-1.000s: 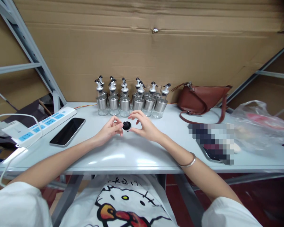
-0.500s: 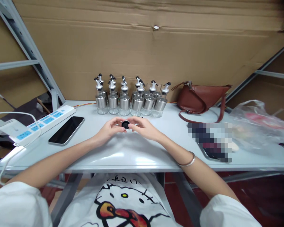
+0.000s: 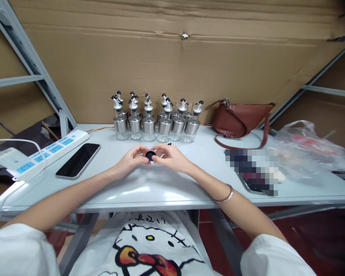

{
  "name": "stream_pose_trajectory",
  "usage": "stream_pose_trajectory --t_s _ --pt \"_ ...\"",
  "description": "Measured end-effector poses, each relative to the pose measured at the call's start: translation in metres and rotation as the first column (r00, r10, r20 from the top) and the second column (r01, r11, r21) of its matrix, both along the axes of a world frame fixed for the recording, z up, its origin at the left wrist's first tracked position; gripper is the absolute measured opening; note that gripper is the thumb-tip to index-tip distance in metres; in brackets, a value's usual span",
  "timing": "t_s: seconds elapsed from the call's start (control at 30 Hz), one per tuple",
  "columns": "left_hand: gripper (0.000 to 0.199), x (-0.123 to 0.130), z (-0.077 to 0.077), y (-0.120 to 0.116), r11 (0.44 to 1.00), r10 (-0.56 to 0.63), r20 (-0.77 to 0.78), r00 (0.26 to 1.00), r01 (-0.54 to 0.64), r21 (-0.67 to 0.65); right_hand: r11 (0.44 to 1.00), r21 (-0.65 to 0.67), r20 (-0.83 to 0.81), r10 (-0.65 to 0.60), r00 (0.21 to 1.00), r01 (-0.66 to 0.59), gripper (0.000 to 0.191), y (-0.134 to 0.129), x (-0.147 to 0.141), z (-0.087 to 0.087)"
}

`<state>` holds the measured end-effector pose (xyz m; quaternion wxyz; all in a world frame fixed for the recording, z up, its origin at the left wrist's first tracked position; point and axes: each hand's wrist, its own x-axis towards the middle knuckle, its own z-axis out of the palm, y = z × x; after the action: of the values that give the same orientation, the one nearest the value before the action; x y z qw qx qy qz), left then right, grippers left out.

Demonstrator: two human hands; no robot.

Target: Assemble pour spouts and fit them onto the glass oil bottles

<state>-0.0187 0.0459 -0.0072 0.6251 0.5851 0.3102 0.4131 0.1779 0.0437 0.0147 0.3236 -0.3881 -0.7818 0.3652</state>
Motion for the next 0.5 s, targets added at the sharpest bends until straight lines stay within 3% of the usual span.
stream_pose_trajectory --t_s 0.23,0.5 --pt "0.033 -0.0004 0.0018 -0.002 1.0 0.022 -0.095 0.995 -0.023 -0.009 0.999 0.046 0.023 -0.003 1.0 0.002 0.025 -0.0004 0.0 0.0001" --pt "0.037 -0.001 0.0016 -0.0001 1.0 0.001 -0.102 0.995 0.0 0.009 0.999 0.049 -0.003 0.01 1.0 -0.01 0.022 -0.0004 -0.0002 -0.0005"
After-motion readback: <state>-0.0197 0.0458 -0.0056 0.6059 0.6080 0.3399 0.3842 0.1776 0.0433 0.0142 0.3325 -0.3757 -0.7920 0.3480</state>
